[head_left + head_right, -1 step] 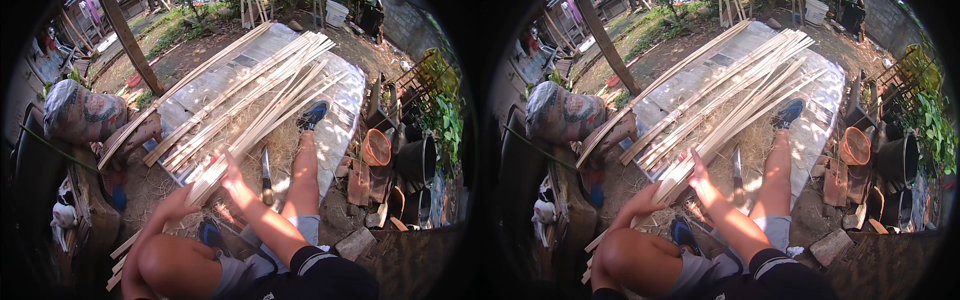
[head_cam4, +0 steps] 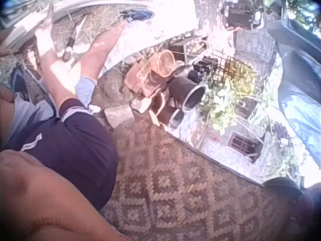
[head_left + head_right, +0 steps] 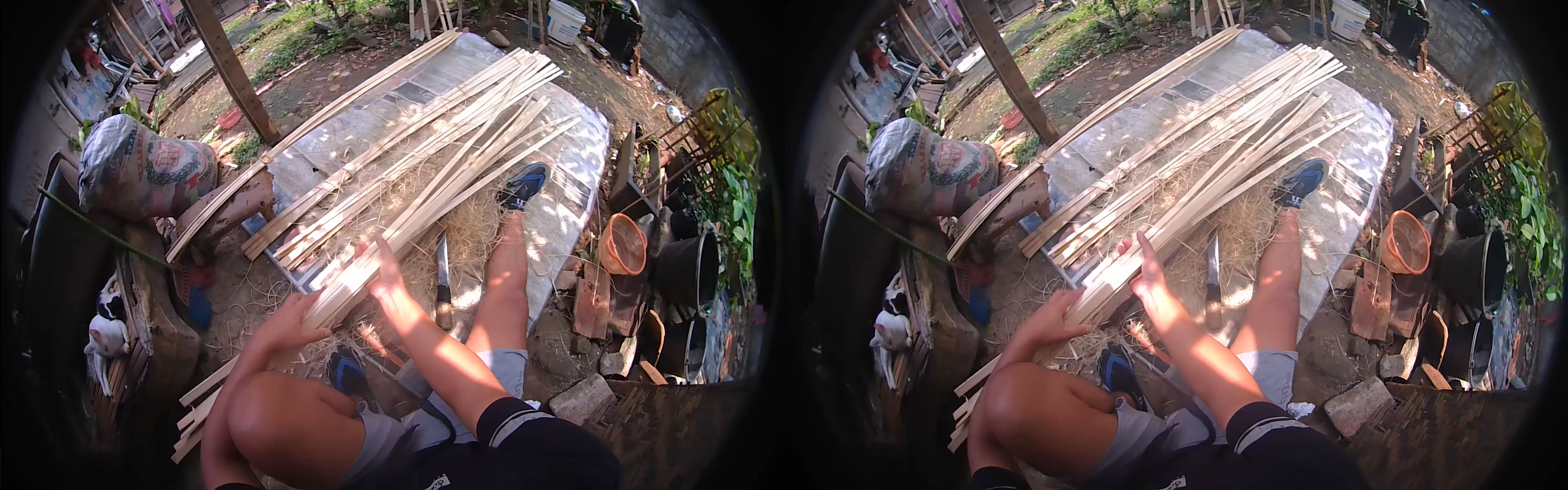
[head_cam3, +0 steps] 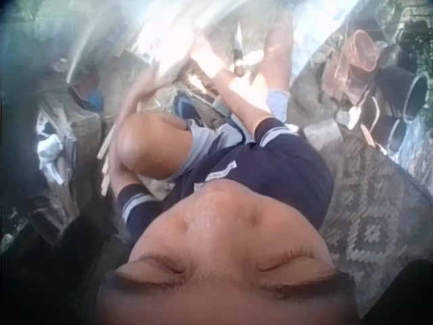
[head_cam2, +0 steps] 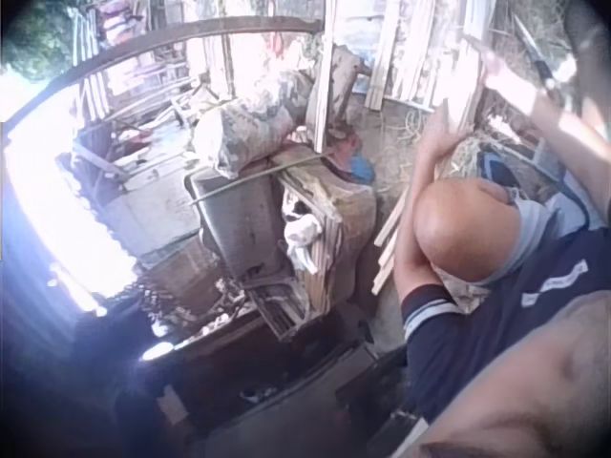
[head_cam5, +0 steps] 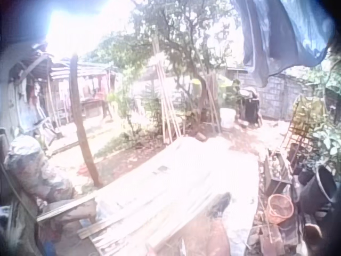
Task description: The person sits on the ground and uses a knife to split long bamboo strips into thinner pieces. They repeatedly cut, separate, and stack the strips on a tarp-covered surface.
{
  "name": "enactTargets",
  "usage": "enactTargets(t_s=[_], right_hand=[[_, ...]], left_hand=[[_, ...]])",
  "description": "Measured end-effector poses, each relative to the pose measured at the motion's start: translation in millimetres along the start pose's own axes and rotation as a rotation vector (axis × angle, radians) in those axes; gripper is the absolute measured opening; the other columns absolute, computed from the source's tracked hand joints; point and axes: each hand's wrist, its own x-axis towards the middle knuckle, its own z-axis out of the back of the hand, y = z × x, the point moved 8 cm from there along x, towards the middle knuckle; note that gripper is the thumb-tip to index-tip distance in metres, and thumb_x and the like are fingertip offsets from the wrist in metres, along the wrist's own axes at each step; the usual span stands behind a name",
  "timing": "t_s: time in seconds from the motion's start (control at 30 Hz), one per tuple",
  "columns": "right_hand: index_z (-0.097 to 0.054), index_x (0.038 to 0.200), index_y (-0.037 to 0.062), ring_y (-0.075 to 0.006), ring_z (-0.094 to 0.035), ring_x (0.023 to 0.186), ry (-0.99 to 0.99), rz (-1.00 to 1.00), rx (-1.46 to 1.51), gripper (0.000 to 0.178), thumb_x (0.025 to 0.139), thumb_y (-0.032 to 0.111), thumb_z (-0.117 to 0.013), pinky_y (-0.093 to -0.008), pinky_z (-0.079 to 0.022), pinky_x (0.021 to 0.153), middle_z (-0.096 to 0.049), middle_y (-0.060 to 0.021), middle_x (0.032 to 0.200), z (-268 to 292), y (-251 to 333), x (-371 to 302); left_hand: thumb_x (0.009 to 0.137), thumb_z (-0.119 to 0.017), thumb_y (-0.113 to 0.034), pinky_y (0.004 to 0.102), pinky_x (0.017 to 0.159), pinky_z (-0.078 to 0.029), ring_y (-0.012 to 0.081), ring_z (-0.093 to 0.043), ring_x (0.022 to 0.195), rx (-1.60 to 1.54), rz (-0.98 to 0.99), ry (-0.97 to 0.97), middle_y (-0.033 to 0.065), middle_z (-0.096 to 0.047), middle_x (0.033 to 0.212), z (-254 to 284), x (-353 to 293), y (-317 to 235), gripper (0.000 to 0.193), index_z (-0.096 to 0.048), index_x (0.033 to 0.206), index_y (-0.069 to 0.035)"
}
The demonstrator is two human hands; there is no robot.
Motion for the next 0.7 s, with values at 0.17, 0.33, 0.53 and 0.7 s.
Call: enactTargets(t_s=[0.17,0.33,0.53,0.7], right_hand=[[-0.062,0.096,0.0115,-0.0198,-0.068,0.084,-0.018,0.074,0.079,0.015,0.092,0.024,-0.07,-0.0435,-0.058,0.086,-0.067,-0.0035,0.09,0.7,22.5,17.8],[-0.061,0.133,0.017,-0.0229,-0.067,0.098,0.175,0.079,0.073,0.05,0.091,0.04,-0.073,-0.0486,-0.053,0.094,-0.067,-0.0053,0.108,-45.8,-2.8,-21.8],[-0.057,0.143,0.0202,-0.0256,-0.065,0.107,0.648,-0.085,0.219,0.067,0.085,0.047,-0.078,-0.0538,-0.042,0.111,-0.069,-0.0075,0.112,-83.0,-3.6,-58.6],[-0.064,0.128,0.0161,-0.016,-0.058,0.076,0.55,0.034,0.102,0.043,0.087,0.027,-0.069,-0.0496,-0.052,0.098,-0.055,0.0014,0.076,-94.0,34.2,-43.6]], left_hand=[[0.085,-0.076,-0.048,0.0445,0.111,-0.044,0.0385,-0.047,0.138,0.656,0.144,-0.43,0.0227,-0.038,0.154,51.9,-124.7,-12.0,0.088,-0.036,0.159,-0.021],[0.092,-0.066,-0.041,0.0462,0.094,-0.053,0.0346,-0.067,0.114,0.465,0.54,-0.358,0.019,-0.067,0.125,4.6,-197.0,104.4,0.069,-0.042,0.156,-0.031],[0.089,-0.067,-0.042,0.0497,0.096,-0.049,0.0357,-0.065,0.118,-0.04,0.534,-0.135,0.0211,-0.068,0.123,-12.3,-196.8,132.5,0.067,-0.048,0.15,-0.019],[0.089,-0.069,-0.043,0.0591,0.113,-0.033,0.0357,-0.042,0.145,0.272,0.374,-0.495,0.017,-0.05,0.151,11.1,-168.3,107.5,0.074,-0.043,0.154,-0.019]])
